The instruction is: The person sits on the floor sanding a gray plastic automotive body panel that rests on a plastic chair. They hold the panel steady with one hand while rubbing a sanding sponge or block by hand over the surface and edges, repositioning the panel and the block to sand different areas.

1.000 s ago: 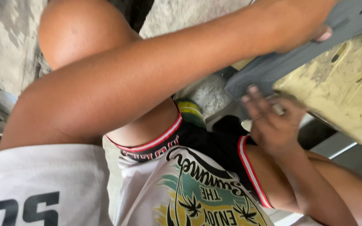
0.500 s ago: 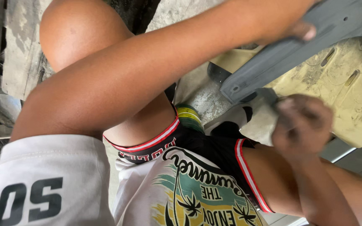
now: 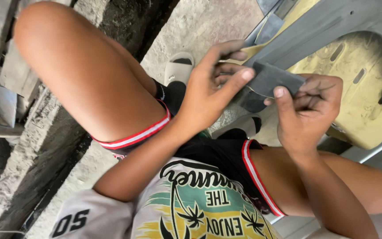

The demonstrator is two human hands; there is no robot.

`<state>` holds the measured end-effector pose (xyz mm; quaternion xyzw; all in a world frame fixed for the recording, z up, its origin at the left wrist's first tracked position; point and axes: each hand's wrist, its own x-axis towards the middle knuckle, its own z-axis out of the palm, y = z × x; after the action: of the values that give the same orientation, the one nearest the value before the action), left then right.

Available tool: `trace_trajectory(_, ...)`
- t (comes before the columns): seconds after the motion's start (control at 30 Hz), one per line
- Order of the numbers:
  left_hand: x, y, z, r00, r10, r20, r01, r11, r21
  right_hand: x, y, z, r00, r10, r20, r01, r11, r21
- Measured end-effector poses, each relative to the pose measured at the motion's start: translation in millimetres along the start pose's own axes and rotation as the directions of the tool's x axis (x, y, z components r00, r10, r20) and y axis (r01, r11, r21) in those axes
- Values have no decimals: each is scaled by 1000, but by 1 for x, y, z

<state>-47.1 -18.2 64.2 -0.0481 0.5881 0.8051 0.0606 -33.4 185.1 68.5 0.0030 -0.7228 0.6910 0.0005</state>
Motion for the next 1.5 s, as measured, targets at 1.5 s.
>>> trace_trajectory(1.5, -4, -108, -23, 897, -413, 154, 358, 476, -803, -7, 57, 97, 905, 375, -202, -245, 846, 473)
